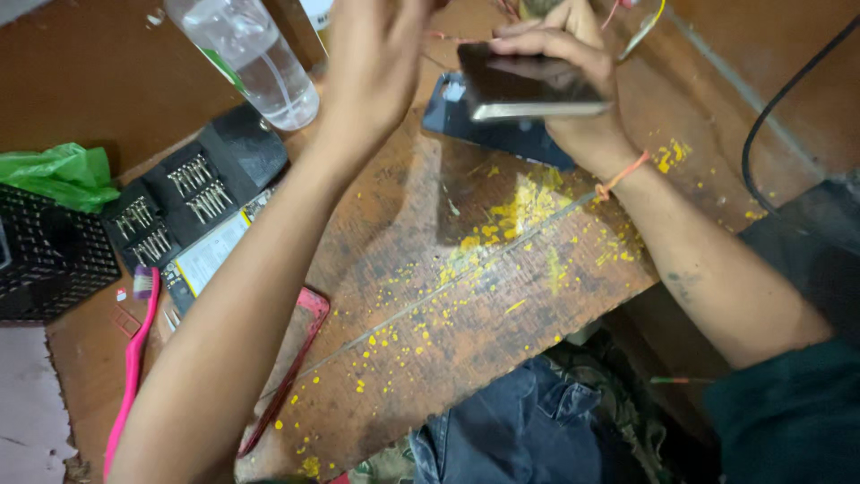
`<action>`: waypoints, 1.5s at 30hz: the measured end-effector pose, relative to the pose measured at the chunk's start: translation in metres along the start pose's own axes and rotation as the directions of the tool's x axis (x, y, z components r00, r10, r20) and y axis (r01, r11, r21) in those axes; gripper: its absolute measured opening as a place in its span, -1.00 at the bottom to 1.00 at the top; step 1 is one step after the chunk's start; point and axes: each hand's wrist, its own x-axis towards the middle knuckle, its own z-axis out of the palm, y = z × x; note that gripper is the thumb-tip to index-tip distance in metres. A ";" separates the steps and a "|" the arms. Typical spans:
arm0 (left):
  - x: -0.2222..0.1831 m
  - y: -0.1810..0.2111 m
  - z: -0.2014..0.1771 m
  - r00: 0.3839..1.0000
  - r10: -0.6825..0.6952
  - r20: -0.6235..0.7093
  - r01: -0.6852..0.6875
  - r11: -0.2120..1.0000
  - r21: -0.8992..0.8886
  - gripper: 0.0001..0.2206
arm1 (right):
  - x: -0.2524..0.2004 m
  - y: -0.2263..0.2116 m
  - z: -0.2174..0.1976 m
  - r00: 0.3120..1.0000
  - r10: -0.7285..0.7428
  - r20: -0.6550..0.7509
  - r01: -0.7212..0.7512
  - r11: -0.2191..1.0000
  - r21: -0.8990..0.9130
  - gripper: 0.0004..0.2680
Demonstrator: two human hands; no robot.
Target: The person uses a yellow plastic pry tool to separate the screen assembly from the smartphone's metal frame. They work along the edges of the device, prying and lifting the screen to release the adhesive. The person also uses their fingers to peel back the screen and inspect the internal components.
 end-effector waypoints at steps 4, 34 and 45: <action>-0.063 0.075 -0.048 0.920 -0.388 -0.055 0.373 0.910 -0.182 -0.77 | -0.010 -0.027 0.015 0.900 0.432 0.056 -0.394 0.751 0.529 -0.90; -0.216 0.139 -0.109 0.565 -0.810 0.159 0.822 0.535 -0.194 -0.66 | -0.052 -0.123 0.089 0.633 0.304 0.712 -0.691 0.637 0.342 -0.67; -0.215 0.139 -0.111 0.596 -0.784 0.174 0.801 0.566 -0.194 -0.67 | -0.052 -0.121 0.089 0.598 0.321 0.734 -0.724 0.609 0.324 -0.65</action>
